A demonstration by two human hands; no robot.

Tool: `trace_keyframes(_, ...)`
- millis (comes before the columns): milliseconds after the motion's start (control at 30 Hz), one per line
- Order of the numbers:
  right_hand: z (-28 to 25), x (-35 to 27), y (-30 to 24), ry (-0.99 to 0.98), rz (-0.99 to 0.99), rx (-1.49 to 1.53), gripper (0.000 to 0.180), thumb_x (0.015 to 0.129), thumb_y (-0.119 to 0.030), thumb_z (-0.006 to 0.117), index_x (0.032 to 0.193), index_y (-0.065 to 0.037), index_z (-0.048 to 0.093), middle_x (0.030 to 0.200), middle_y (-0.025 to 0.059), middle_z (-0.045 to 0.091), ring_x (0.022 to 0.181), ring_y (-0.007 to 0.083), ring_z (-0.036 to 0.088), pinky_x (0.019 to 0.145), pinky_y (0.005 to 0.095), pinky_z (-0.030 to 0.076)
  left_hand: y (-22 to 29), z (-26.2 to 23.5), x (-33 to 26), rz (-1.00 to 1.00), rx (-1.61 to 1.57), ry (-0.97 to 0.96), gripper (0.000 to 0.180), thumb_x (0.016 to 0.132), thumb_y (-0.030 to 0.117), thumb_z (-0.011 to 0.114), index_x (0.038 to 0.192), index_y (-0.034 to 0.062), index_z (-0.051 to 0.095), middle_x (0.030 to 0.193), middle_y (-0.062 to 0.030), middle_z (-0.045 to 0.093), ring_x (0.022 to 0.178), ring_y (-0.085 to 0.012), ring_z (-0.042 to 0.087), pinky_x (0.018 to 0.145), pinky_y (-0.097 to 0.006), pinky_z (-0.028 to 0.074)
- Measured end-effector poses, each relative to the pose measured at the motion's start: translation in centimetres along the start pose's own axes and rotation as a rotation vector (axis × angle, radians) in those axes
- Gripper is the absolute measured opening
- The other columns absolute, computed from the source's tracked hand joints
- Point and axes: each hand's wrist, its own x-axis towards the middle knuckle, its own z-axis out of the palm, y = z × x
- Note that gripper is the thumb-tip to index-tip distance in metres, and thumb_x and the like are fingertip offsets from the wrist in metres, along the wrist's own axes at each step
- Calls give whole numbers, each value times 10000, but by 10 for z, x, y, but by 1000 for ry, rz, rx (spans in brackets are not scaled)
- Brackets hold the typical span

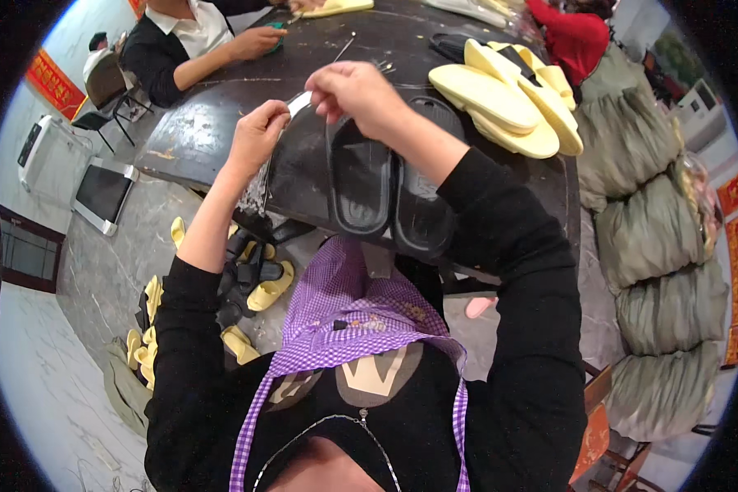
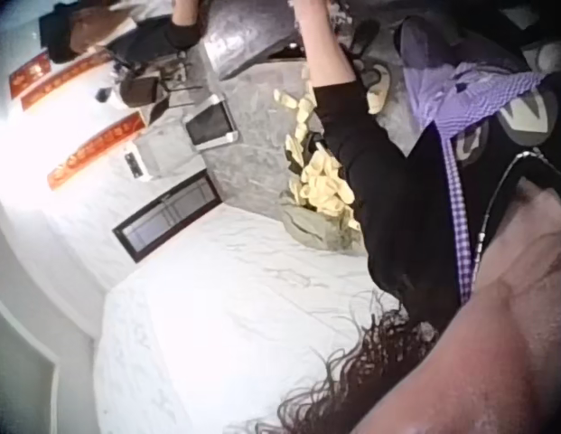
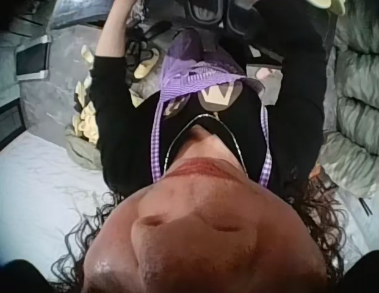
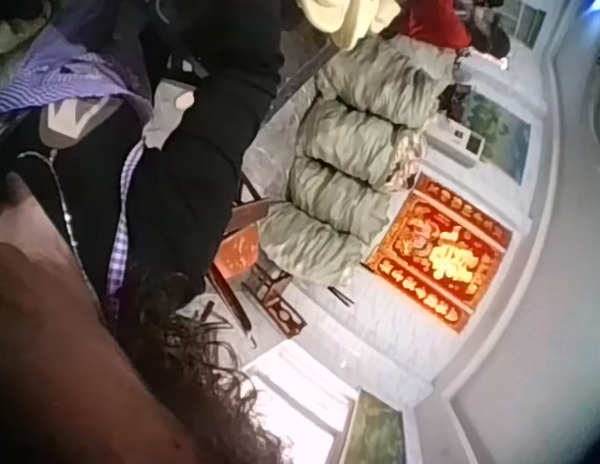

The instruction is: The person gathers slippers from the floor and table, pairs them up, and fastens each pair together using plastic ties by hand.

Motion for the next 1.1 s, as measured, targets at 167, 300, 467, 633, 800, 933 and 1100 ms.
trace_keyframes(167, -28, -13, -36, 70, -170, 109, 180, 896, -147, 487, 878, 7, 579, 725, 39, 555, 560, 85, 510, 514, 242, 447, -29, -17, -13, 81, 324, -140, 101, 777, 89, 573, 864, 39, 589, 813, -123, 589, 786, -304, 574, 674, -329, 461)
trace_keyframes(300, -123, 8, -24, -359, -306, 437, 202, 884, -216, 510, 1021, -91, 589, 836, 95, 619, 655, 224, 583, 599, 339, 486, -32, -26, -10, 101, 379, -237, 95, 762, 88, 578, 844, 42, 590, 850, -125, 571, 846, -313, 550, 727, -357, 449)
trace_keyframes(467, -95, -71, -58, 90, -237, -43, 196, 897, -177, 497, 848, -8, 583, 694, 26, 549, 540, 69, 501, 490, 221, 430, -16, -36, 1, 235, 295, -7, 140, 771, 95, 596, 887, 16, 599, 814, -109, 598, 762, -269, 574, 691, -357, 456)
trace_keyframes(633, -76, -101, -55, 112, -59, -287, 206, 894, -202, 507, 831, -24, 590, 685, 10, 548, 530, 53, 499, 465, 192, 412, 111, 9, 14, -249, -603, -176, 236, 815, 161, 613, 998, 12, 607, 733, -24, 628, 576, -37, 498, 512, -178, 384)
trace_keyframes(800, -78, -101, -41, 13, 30, -192, 207, 872, -185, 516, 853, -7, 619, 678, 12, 577, 549, 60, 528, 470, 193, 425, 140, 49, 6, -453, -869, -501, 190, 840, 173, 574, 914, -1, 596, 677, -28, 606, 466, -41, 444, 418, -177, 336)
trace_keyframes(933, -89, -103, -33, 28, 67, -299, 214, 872, -189, 515, 909, -6, 620, 702, 13, 582, 566, 60, 530, 479, 184, 428, 141, 54, -9, -734, -958, -634, 138, 846, 139, 542, 813, 7, 570, 606, -34, 561, 394, -52, 387, 346, -195, 280)
trace_keyframes(1100, -137, -99, -14, 188, 50, -557, 241, 870, -162, 503, 1015, 0, 606, 758, 18, 587, 615, 57, 531, 492, 173, 430, 129, 58, -34, -1064, -1150, -714, 161, 845, 105, 511, 720, 3, 510, 555, -49, 501, 376, -65, 361, 320, -203, 248)
